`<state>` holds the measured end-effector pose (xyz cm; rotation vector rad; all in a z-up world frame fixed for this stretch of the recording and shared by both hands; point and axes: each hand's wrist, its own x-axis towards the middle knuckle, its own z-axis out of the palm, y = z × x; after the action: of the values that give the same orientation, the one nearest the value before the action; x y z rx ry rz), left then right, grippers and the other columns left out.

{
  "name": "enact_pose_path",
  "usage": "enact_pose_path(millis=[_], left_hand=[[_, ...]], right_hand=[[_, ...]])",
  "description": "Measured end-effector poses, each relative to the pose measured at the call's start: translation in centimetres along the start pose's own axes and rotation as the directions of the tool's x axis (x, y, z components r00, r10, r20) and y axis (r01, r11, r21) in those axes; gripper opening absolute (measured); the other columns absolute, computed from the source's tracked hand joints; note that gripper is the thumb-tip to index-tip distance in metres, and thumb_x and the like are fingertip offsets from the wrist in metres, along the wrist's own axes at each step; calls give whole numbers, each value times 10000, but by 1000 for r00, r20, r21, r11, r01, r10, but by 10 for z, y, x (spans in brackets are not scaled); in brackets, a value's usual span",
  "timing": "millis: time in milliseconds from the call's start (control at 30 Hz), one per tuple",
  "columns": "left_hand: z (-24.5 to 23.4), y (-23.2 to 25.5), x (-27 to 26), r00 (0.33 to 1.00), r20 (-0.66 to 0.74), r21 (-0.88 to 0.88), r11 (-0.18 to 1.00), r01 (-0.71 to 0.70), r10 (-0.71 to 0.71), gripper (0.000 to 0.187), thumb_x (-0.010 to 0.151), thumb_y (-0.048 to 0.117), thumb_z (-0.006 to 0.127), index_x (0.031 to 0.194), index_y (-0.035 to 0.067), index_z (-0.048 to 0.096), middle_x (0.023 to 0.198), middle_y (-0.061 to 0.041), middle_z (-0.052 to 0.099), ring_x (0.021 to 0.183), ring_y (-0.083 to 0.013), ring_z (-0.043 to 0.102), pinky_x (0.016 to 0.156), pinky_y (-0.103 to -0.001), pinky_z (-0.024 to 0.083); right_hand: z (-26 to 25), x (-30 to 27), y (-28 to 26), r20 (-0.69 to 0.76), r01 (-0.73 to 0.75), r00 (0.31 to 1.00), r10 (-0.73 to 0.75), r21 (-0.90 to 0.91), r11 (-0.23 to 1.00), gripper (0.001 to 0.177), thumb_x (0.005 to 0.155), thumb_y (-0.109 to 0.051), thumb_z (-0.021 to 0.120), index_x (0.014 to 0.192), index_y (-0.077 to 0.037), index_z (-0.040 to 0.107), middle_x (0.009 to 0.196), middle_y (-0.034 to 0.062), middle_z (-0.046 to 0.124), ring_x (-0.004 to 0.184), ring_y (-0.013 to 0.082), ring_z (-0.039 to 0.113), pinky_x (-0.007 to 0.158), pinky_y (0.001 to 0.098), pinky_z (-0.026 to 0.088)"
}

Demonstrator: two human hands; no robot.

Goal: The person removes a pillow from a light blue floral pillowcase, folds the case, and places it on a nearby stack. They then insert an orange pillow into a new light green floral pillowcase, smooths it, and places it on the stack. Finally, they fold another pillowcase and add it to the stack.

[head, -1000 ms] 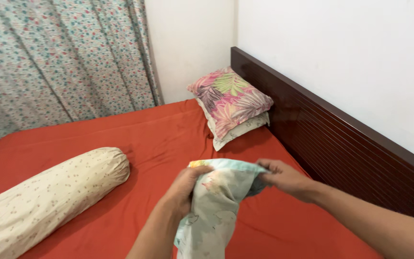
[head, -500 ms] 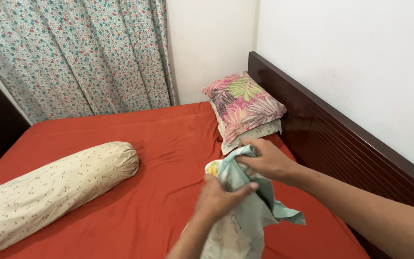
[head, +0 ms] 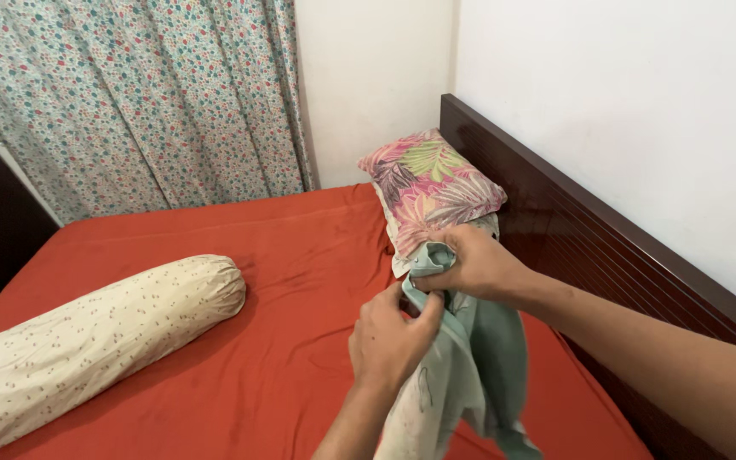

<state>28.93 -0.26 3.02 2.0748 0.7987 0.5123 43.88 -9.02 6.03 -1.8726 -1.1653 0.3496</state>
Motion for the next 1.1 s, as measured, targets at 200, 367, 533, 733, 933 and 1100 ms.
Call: enact_pose_path(millis=[200, 367, 533, 733, 933, 1100], left_hand=[[8, -34, 21, 973, -49, 217, 948, 231, -226, 351, 751, 351, 727, 1048, 170, 766, 1041, -115, 761, 1023, -344, 724, 881, -476, 571], [18, -118, 37, 832, -8, 203, 814, 544, -554, 668, 717, 573, 880, 1080, 30, 739, 1119, -178, 732, 1027, -333, 751, 802, -450, 630], [7, -205, 50, 670, 338, -613, 386, 690, -661, 438, 851, 344, 718, 1141, 16, 746, 1114, -192, 726, 1007, -371, 718, 786, -556, 623], [-19, -204, 84, 704, 501, -847, -118, 518, -504, 447, 964, 399, 410, 1144, 67, 648, 1113, -186, 702, 941, -362, 673, 872, -551, 566], [-24, -120, 93, 629, 755, -572, 282, 770, -187, 240, 892, 296, 627, 910, 59, 663, 820, -131, 690, 752, -301, 656, 745, -475, 585], [-37, -54, 74, 588, 808, -514, 454, 727, -27, 233, 873, 275, 720, 919, 48, 697, 803, -102, 693, 707, -244, 629, 672, -412, 562]], right_hand=[[5, 3, 1, -47, 178, 982, -184, -122, 977, 233, 815, -253, 795, 998, -110, 789, 849, 22, 786, 756, 125, 690, 765, 314, 543], [-16, 19, 36, -319, -272, 909, 267, 32, 962, 321, 897, -317, 740, 1124, -89, 745, 1096, 141, 710, 946, 247, 676, 761, 451, 573], [-65, 32, 91, -240, -316, 771, 590, 660, 681, 614, 946, -387, 685, 1358, 43, 537, 1262, 206, 638, 1118, 287, 635, 948, 412, 548], [-43, 4, 118, -29, -553, 798, 602, 362, 751, 792, 819, -455, 775, 1357, 66, 517, 1243, 246, 648, 1151, 355, 663, 1065, 509, 540], [15, -9, 76, -32, -162, 987, 160, -252, 954, 963, 689, -471, 900, 1440, -73, 447, 1439, 151, 522, 1367, 292, 473, 1127, 462, 366], [80, -15, 73, 287, -168, 940, 182, -74, 983, 673, 747, -296, 755, 1363, -71, 602, 1337, 104, 661, 1301, 225, 582, 1114, 382, 427]])
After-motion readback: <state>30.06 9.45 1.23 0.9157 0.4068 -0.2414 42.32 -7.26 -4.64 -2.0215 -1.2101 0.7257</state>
